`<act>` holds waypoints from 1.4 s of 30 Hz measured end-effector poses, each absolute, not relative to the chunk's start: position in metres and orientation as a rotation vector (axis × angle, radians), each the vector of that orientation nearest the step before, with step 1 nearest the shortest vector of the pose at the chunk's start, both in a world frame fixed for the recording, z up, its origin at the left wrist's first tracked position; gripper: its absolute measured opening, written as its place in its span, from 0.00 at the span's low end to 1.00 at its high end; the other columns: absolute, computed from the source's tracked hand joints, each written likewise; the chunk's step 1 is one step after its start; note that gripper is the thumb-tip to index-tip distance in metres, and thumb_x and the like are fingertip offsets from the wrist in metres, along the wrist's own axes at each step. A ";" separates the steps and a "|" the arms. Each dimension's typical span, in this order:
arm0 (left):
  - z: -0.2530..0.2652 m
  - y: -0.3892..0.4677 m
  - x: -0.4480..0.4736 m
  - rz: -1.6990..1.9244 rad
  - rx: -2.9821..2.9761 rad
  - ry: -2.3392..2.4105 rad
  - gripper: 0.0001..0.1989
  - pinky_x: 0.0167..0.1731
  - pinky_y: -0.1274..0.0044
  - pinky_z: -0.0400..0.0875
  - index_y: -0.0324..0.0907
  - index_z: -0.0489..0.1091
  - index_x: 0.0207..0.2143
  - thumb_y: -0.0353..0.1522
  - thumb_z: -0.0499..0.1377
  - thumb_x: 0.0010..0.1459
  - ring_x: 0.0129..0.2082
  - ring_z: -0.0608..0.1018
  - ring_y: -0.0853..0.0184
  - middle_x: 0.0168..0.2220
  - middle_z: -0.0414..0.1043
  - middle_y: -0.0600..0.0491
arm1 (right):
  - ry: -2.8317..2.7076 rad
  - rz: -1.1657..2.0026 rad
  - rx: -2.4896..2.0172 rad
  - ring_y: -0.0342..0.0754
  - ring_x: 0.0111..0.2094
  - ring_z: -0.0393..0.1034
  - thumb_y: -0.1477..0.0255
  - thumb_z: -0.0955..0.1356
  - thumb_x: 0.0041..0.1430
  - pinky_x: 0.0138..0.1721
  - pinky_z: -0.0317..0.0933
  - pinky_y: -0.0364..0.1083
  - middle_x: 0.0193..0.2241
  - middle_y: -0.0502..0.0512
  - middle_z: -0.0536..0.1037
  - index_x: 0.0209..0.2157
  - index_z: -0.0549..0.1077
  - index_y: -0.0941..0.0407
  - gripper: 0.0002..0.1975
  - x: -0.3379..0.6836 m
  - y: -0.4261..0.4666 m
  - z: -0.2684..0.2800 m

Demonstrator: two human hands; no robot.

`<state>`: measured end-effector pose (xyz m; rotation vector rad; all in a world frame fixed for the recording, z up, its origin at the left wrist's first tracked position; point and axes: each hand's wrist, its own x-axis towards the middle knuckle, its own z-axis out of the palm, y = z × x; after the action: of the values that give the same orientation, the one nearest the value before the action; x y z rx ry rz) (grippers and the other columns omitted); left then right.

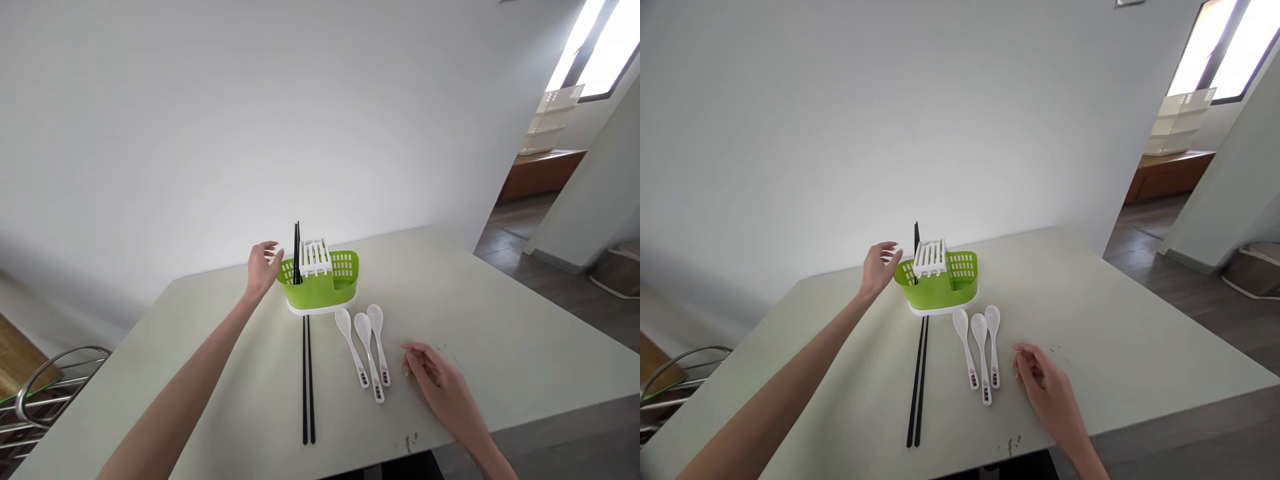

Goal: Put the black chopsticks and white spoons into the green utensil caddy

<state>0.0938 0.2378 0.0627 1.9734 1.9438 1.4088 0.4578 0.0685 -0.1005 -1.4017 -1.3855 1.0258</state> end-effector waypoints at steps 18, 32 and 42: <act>-0.042 0.049 0.130 0.399 2.186 2.054 0.15 0.44 0.64 0.72 0.41 0.67 0.43 0.44 0.58 0.66 0.42 0.79 0.55 0.43 0.73 0.45 | -1.474 0.931 -1.446 0.50 0.36 0.77 0.51 0.63 0.67 0.42 0.70 0.48 0.34 0.55 0.81 0.48 0.75 0.53 0.22 0.460 0.065 -0.104; -0.010 0.034 0.087 -0.561 2.422 2.196 0.22 0.35 0.73 0.71 0.36 0.75 0.41 0.10 0.55 0.48 0.41 0.79 0.57 0.42 0.76 0.41 | -1.494 0.902 -1.434 0.51 0.35 0.76 0.50 0.63 0.67 0.42 0.68 0.48 0.32 0.54 0.81 0.49 0.75 0.53 0.23 0.458 0.067 -0.111; 0.005 0.039 0.083 -0.716 2.431 2.077 0.21 0.37 0.71 0.75 0.35 0.78 0.38 0.10 0.55 0.49 0.41 0.83 0.53 0.40 0.79 0.39 | -1.472 0.901 -1.413 0.50 0.34 0.76 0.50 0.64 0.66 0.41 0.68 0.48 0.31 0.54 0.81 0.48 0.76 0.53 0.23 0.458 0.066 -0.108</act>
<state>0.0828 0.0390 0.0050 2.4306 2.0768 -0.7162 0.4579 0.0665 -0.1081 -1.4130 -1.4723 0.9012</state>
